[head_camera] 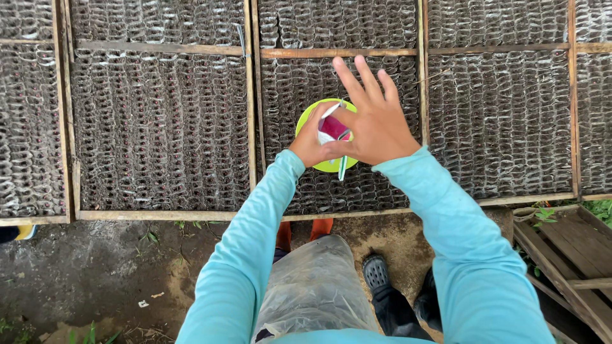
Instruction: The person holds a white packet and pours a pink powder into a yellow bowl. The person shakes the packet to empty the contents and then folds the empty packet.
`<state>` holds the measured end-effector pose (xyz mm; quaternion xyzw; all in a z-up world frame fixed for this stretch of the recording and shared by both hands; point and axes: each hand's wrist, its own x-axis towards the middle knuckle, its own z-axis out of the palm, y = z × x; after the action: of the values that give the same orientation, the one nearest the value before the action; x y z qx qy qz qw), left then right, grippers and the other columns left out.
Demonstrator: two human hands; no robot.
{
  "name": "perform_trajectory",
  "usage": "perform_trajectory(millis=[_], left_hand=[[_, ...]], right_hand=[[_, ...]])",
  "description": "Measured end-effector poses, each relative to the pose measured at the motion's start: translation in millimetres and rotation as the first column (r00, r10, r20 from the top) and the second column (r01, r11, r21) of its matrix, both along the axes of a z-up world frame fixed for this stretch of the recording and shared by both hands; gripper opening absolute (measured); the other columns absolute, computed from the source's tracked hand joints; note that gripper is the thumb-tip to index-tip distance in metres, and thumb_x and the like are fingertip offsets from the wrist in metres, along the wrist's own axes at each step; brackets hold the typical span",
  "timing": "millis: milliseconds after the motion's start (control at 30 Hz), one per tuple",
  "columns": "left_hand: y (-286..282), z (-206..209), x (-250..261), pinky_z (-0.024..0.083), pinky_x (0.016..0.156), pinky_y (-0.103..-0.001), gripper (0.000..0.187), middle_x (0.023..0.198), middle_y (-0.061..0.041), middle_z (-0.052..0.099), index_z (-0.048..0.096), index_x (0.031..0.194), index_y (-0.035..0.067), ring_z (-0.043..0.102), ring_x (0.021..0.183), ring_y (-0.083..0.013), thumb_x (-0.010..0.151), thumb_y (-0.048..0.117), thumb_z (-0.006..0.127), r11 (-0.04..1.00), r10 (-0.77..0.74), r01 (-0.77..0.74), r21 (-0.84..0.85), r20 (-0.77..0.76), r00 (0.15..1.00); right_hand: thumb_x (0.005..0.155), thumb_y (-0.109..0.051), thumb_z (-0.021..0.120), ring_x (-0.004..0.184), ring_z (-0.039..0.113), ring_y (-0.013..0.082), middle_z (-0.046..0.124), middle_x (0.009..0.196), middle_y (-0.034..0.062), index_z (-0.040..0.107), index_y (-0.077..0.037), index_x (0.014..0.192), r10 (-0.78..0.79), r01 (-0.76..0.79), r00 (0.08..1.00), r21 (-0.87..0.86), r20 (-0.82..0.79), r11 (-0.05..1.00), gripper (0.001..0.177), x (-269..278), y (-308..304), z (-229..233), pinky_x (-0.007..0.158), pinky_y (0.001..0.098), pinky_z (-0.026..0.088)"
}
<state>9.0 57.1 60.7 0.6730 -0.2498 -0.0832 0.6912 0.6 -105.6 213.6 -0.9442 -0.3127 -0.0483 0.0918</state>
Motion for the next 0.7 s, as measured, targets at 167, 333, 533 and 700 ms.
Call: perform_trajectory(millis=[167, 333, 533, 700], left_hand=[[0.4, 3.6, 1.6, 0.043, 0.107, -0.043, 0.072, 0.133, -0.013, 0.056, 0.049, 0.138, 0.010, 0.055, 0.123, -0.0293, 0.084, 0.049, 0.075, 0.994, 0.088, -0.096, 0.053, 0.140, 0.986], [2.0, 11.4, -0.3, 0.037, 0.103, -0.042, 0.074, 0.129, -0.013, 0.056, 0.048, 0.140, 0.013, 0.055, 0.117, -0.0298, 0.083, 0.052, 0.072, 0.988, 0.094, -0.112, 0.106, 0.156, 0.983], [14.1, 8.9, 3.6, 0.041, 0.109, -0.042, 0.091, 0.133, -0.011, 0.052, 0.046, 0.143, 0.011, 0.052, 0.125, -0.0283, 0.076, 0.060, 0.082, 0.990, 0.059, -0.072, 0.119, 0.113, 0.992], [15.5, 12.2, 5.5, 0.040, 0.105, -0.041, 0.089, 0.129, -0.011, 0.054, 0.047, 0.138, 0.012, 0.052, 0.122, -0.0306, 0.071, 0.053, 0.090, 0.983, 0.040, -0.069, 0.168, 0.167, 0.985]], right_hand=[[0.091, -0.092, 0.037, 0.156, 0.017, 0.0497, 0.023, 0.173, 0.0115, 0.078, -0.012, 0.098, 0.025, -0.020, 0.990, -0.041, 0.140, 0.999, 0.090, -1.4, 10.7, -2.2, 0.117, 0.0743, 0.027], [0.092, -0.093, 0.038, 0.155, 0.028, 0.0460, 0.030, 0.170, 0.0153, 0.075, -0.013, 0.080, 0.033, -0.022, 0.988, -0.071, 0.152, 0.997, 0.089, -3.3, 13.2, -5.5, 0.118, 0.0681, 0.031], [0.092, -0.082, 0.058, 0.158, 0.022, 0.0440, 0.026, 0.173, 0.0087, 0.074, -0.029, 0.129, 0.069, -0.062, 0.993, -0.075, 0.100, 0.995, 0.067, 2.8, -15.9, 5.0, 0.116, 0.0756, 0.021], [0.096, -0.078, 0.039, 0.157, 0.027, 0.0437, 0.030, 0.170, 0.0131, 0.076, -0.021, 0.120, 0.119, -0.119, 0.993, 0.034, 0.010, 0.992, 0.073, 2.4, -17.4, 15.5, 0.117, 0.0732, 0.020]])
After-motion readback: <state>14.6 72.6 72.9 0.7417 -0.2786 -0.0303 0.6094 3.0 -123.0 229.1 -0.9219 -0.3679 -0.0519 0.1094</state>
